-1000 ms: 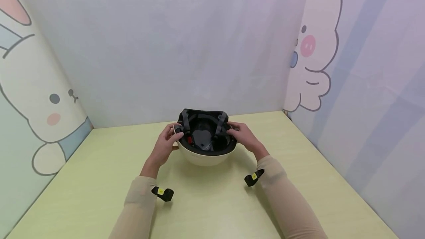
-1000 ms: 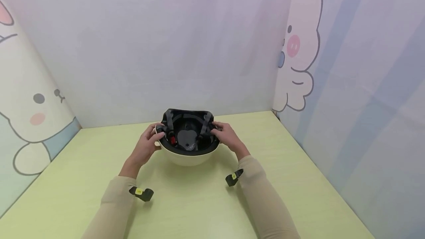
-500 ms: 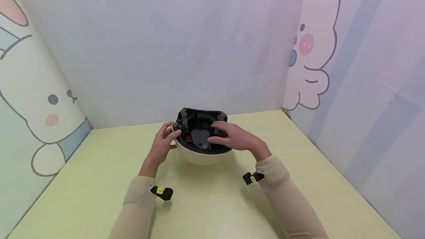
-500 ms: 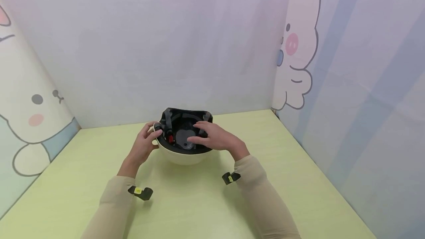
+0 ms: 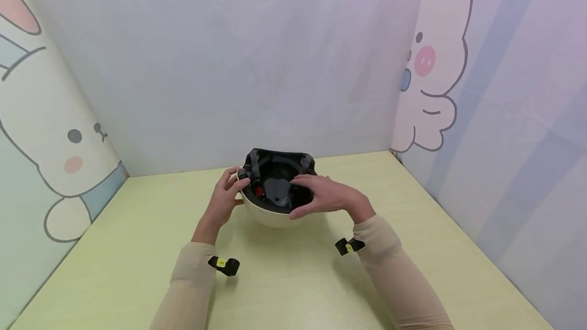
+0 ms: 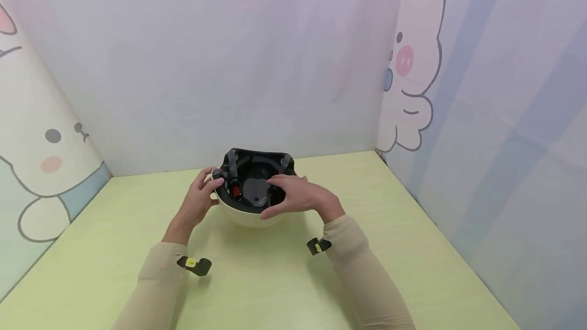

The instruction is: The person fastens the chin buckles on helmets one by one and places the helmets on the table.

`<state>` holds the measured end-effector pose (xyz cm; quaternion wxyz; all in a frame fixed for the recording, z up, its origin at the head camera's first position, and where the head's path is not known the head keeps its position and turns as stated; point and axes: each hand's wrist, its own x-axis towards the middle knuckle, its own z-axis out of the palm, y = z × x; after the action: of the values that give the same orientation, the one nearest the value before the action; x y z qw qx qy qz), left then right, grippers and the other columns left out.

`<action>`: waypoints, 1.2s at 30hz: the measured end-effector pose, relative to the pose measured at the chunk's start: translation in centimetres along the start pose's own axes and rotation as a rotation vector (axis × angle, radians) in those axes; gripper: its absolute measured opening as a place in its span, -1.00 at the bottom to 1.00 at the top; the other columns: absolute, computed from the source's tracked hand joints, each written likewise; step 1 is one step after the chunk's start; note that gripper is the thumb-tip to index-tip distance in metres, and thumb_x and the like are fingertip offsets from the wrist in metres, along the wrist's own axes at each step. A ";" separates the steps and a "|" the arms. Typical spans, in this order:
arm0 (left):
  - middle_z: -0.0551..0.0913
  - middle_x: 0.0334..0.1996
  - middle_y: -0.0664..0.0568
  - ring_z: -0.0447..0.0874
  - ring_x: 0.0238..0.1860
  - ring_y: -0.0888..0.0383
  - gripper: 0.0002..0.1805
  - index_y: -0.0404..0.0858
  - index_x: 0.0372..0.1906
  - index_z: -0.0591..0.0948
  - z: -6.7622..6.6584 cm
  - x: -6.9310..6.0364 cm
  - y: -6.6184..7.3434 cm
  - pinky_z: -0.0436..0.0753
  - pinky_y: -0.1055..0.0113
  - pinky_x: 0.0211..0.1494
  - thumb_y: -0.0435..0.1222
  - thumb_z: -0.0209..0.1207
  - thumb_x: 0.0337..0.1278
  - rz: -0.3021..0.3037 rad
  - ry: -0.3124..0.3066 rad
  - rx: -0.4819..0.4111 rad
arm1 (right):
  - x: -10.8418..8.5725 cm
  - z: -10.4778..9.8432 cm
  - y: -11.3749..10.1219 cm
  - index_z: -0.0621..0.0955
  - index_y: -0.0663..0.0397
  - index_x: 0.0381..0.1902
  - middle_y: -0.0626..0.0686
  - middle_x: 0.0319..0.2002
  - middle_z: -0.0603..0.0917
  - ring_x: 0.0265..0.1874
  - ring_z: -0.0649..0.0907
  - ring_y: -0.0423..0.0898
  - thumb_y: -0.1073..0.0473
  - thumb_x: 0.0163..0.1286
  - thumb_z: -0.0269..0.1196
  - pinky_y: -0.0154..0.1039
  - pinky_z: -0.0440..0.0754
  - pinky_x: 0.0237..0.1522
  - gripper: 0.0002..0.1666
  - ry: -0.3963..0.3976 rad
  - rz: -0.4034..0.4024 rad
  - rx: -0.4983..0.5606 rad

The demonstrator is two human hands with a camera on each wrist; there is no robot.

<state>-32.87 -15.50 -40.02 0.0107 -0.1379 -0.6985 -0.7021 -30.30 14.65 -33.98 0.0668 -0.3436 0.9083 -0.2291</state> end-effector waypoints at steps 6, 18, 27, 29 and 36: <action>0.40 0.33 -0.25 0.48 0.21 -0.13 -0.50 -0.26 0.36 0.29 0.1 -0.1 0.4 0.64 0.02 0.02 -0.24 0.12 0.44 0.021 -0.018 0.005 | -0.1 -0.1 -0.2 0.43 0.03 0.42 0.03 0.40 0.40 0.40 0.35 -0.04 -0.38 0.10 0.44 -0.09 0.32 0.36 0.05 0.014 -0.051 -0.015; 0.40 0.31 -0.26 0.49 0.18 -0.10 -0.49 -0.26 0.34 0.29 0.0 -0.1 0.3 0.62 0.03 0.00 -0.23 0.15 0.42 0.015 -0.010 0.014 | 0.2 0.2 -1.4 0.68 0.00 0.18 0.08 0.28 0.56 0.18 0.58 -0.23 0.28 0.41 0.30 -0.24 0.67 -0.07 -0.61 -0.118 -0.438 0.213; 0.39 0.31 -0.26 0.50 0.10 -0.02 -0.54 -0.30 0.30 0.29 -0.1 0.0 0.4 0.63 0.13 -0.10 -0.26 0.11 0.45 -0.012 0.024 -0.024 | 0.3 0.8 -3.0 0.67 0.05 0.18 0.14 0.26 0.57 -0.28 0.69 -0.23 0.31 0.45 0.19 -0.40 0.50 -0.22 -0.62 -0.139 -0.475 0.022; 0.38 0.32 -0.26 0.49 0.11 -0.04 -0.55 -0.31 0.29 0.28 0.0 0.0 0.5 0.63 0.13 -0.11 -0.26 0.10 0.46 -0.019 0.036 -0.036 | 0.5 1.1 -3.4 0.66 0.06 0.19 0.08 0.22 0.60 -0.02 0.66 -0.21 0.26 0.42 0.28 -0.40 0.53 -0.05 -0.61 -0.126 -0.491 -0.012; 0.40 0.30 -0.27 0.48 0.12 -0.08 -0.56 -0.31 0.28 0.29 0.0 0.0 0.8 0.64 0.13 -0.13 -0.26 0.11 0.46 -0.028 0.040 -0.053 | 0.3 1.6 -4.9 0.67 -0.08 0.20 -0.04 0.15 0.63 0.10 0.61 -0.16 0.37 0.36 0.31 -0.43 0.55 -0.05 -0.52 -0.097 -0.393 -0.143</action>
<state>-32.75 -15.47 -39.27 0.0113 -0.1142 -0.6814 -0.7229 -27.19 10.58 -33.11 0.0399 -0.5287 0.8335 -0.1556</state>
